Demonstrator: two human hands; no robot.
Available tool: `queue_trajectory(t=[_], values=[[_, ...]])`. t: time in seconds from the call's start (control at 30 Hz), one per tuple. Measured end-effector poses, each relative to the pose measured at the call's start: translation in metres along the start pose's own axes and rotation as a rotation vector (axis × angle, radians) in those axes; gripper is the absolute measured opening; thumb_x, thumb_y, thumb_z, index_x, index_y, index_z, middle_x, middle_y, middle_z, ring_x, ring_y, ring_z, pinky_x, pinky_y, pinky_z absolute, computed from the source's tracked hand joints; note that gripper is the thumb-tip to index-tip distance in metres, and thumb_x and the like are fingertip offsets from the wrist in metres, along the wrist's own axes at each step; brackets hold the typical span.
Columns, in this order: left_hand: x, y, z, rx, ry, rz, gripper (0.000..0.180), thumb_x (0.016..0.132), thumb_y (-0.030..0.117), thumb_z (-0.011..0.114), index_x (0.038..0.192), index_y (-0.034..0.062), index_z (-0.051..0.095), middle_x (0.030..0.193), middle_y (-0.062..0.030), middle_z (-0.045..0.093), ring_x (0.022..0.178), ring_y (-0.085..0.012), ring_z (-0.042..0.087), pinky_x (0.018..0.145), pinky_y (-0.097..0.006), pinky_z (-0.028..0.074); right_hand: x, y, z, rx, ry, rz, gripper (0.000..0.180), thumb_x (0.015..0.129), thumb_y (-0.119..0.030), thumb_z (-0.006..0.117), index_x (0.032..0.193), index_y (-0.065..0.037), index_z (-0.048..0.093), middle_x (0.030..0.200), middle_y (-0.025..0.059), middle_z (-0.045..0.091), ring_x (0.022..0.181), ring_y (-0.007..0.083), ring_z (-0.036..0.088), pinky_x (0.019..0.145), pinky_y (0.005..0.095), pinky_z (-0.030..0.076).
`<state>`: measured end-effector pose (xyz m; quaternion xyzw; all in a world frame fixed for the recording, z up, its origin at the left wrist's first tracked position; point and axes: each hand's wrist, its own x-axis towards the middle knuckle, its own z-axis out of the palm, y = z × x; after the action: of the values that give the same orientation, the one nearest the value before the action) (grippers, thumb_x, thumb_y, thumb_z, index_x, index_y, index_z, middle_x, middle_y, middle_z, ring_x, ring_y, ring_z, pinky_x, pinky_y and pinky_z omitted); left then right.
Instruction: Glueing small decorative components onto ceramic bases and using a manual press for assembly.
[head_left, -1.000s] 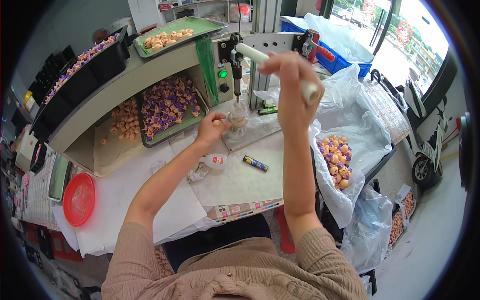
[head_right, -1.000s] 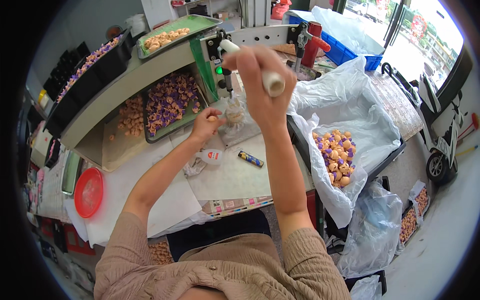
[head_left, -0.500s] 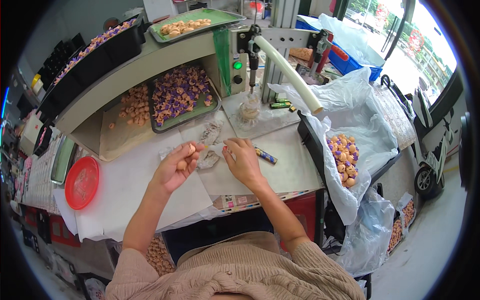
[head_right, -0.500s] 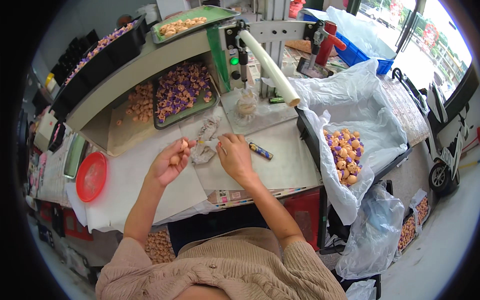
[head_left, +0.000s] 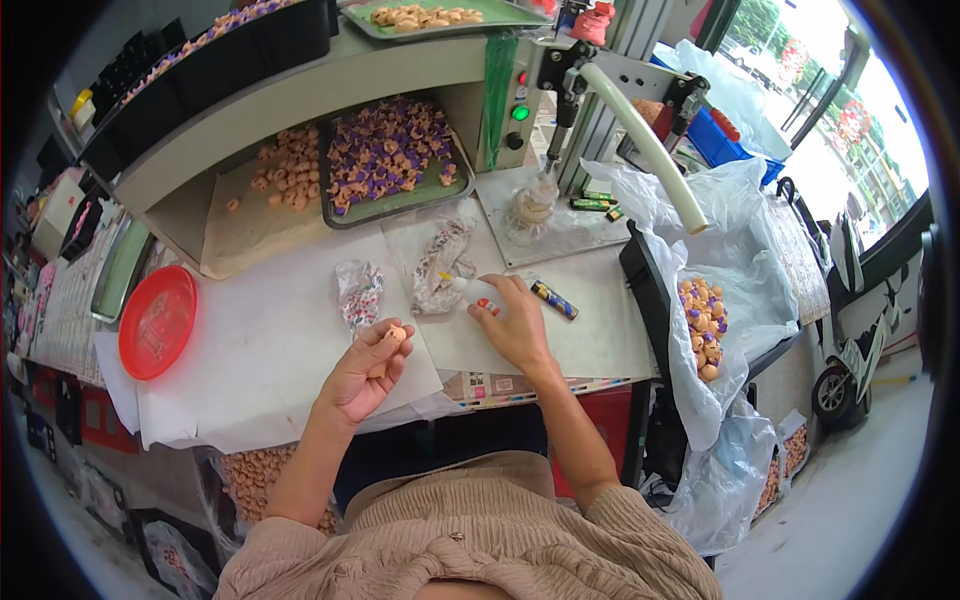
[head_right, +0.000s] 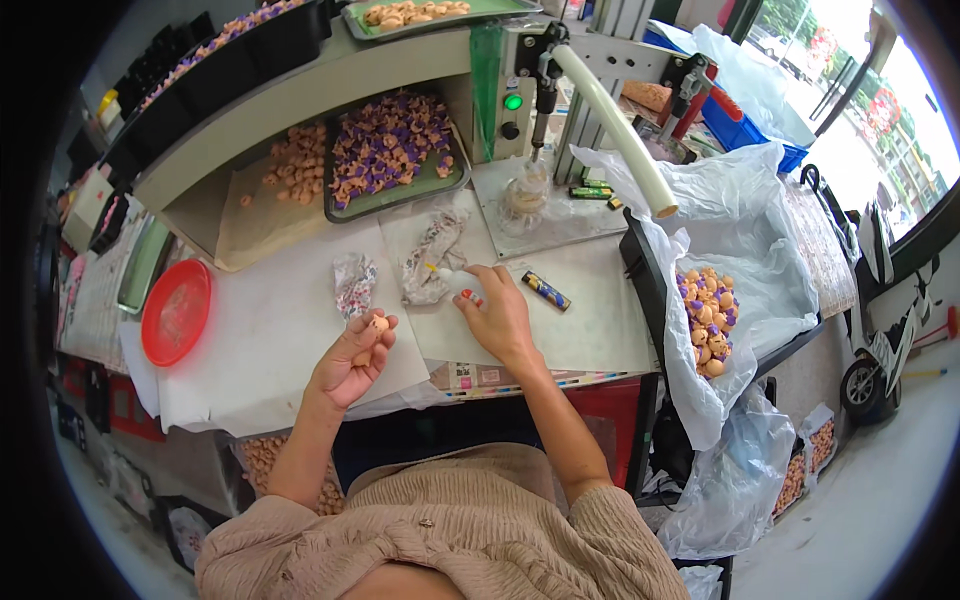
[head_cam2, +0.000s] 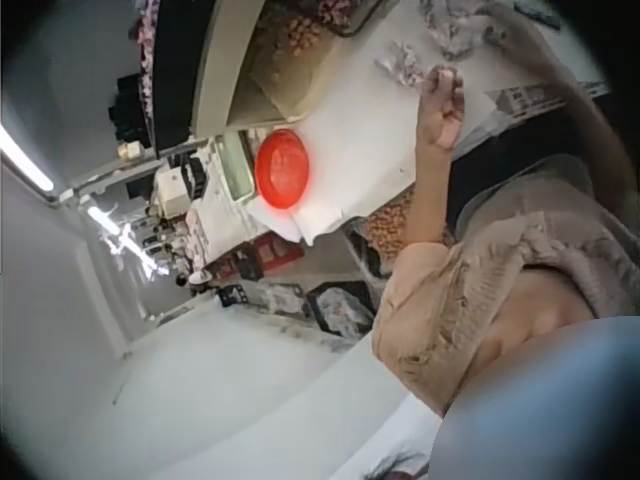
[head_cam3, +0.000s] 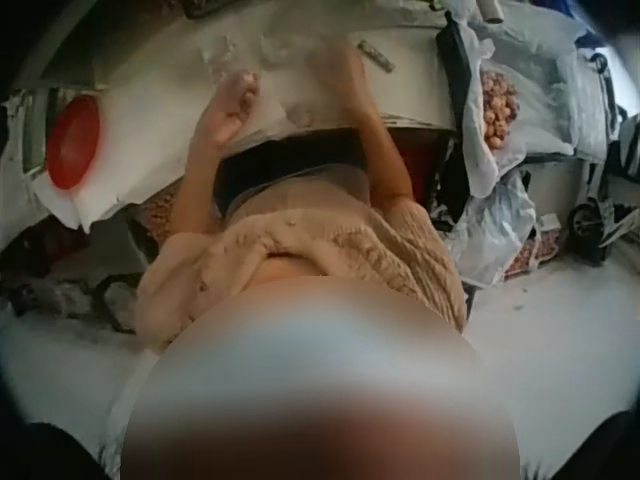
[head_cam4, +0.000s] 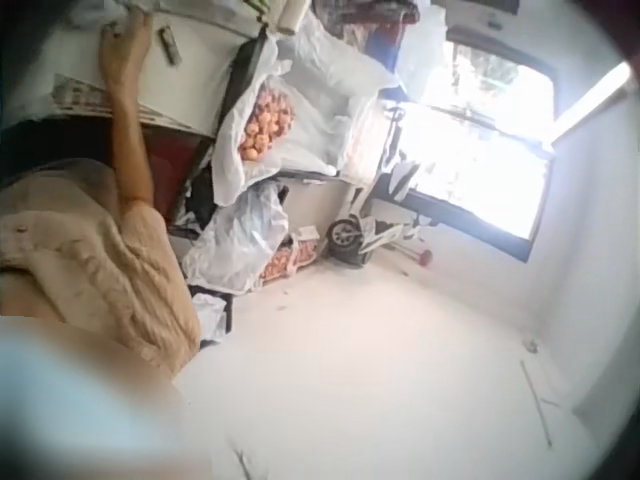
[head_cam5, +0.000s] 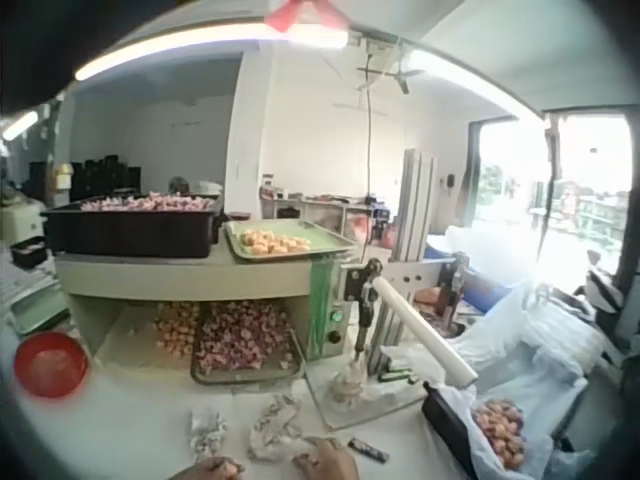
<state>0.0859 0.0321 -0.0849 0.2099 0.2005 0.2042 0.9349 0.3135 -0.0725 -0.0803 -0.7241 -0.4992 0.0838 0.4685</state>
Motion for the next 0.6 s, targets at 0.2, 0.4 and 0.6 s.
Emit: queue_trajectory(t=[0.2,0.4,0.6], values=[[-0.008,0.006,-0.014,0.084,0.093,-0.015,0.04,0.092,0.01,0.061,0.13,0.0066,0.048,0.114,-0.0066,0.059,0.106,-0.0154,0.059,0.081,-0.023,0.053,-0.031,-0.031,0.009,0.297,-0.007,0.112,0.033,0.078,-0.013,0.074,0.107,-0.002,0.062,0.092,0.0065,0.061,0.08,0.0147,0.06,0.068,0.027,0.048],[-0.006,0.0,-0.052,0.045,-0.027,-0.01,0.039,0.092,0.013,0.061,0.128,0.0066,0.051,0.114,-0.0045,0.059,0.107,-0.0151,0.059,0.083,-0.023,0.053,-0.067,-0.065,0.029,0.508,0.16,0.212,0.04,0.073,-0.01,0.081,0.104,-0.003,0.057,0.09,0.0021,0.057,0.079,0.01,0.056,0.069,0.0231,0.048],[-0.01,0.003,-0.057,-0.004,-0.01,0.029,0.034,0.091,0.01,0.061,0.125,0.0066,0.055,0.114,-0.006,0.06,0.108,-0.0184,0.06,0.086,-0.022,0.055,-0.074,-0.065,0.05,0.39,0.158,0.075,0.039,0.071,-0.011,0.084,0.1,0.0,0.059,0.088,0.003,0.054,0.079,0.0117,0.056,0.066,0.024,0.047]])
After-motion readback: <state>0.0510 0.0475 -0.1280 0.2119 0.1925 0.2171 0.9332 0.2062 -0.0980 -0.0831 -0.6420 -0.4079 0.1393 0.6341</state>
